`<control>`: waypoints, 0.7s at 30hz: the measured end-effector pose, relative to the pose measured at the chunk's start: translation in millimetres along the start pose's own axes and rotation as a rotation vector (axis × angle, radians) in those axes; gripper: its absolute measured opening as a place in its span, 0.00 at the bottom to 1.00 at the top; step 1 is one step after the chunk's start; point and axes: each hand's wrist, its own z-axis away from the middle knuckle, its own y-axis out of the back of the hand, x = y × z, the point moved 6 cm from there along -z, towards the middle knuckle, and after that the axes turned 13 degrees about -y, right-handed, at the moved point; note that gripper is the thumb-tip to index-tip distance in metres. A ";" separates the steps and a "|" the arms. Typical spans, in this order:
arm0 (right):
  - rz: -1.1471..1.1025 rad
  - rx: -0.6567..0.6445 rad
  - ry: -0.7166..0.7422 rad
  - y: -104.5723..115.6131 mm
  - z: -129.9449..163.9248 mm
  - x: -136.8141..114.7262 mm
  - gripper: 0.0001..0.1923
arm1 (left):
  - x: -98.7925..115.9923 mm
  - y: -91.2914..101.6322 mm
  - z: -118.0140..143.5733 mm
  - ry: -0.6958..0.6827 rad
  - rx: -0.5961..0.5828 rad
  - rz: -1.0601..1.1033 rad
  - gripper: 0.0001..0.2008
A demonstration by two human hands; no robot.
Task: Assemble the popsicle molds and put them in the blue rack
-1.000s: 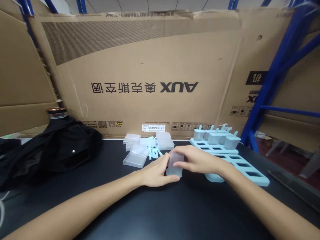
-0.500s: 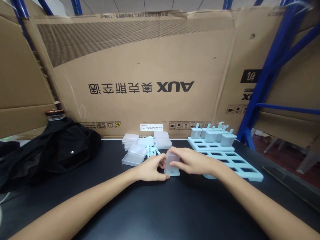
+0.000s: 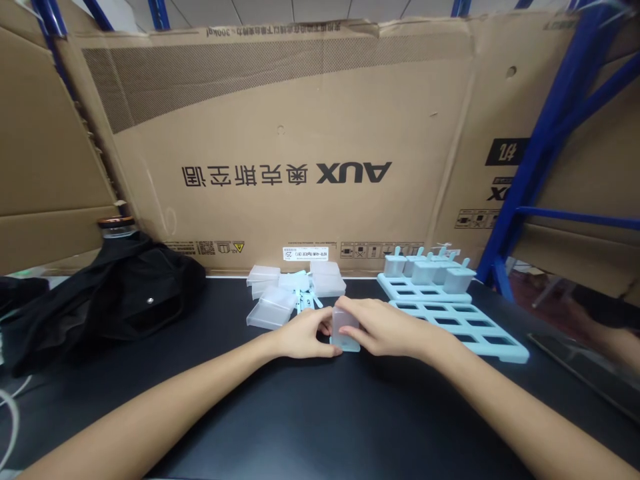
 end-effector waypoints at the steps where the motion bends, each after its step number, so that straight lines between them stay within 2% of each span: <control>1: -0.002 -0.003 -0.008 -0.6 0.8 -1.0 0.07 | -0.2 -0.3 0.1 0.006 -0.005 0.005 0.21; 8: -0.034 -0.007 -0.042 1.2 3.7 -3.0 0.10 | 4.0 -1.9 -0.5 0.015 -0.016 0.049 0.22; 11: -0.047 -0.016 -0.041 2.6 5.4 -0.4 0.18 | 4.6 -2.2 -0.5 0.000 -0.012 0.048 0.21; 13: -0.043 0.023 -0.033 8.5 6.6 1.9 0.25 | 3.5 -1.4 -0.1 0.010 -0.003 0.008 0.20; 16: -0.074 0.165 -0.032 30.1 9.6 6.0 0.25 | 2.2 -0.4 0.9 0.031 0.001 -0.028 0.23; 21: -0.158 0.521 -0.032 83.3 23.5 11.7 0.17 | 2.8 -0.1 2.8 0.062 0.013 -0.049 0.26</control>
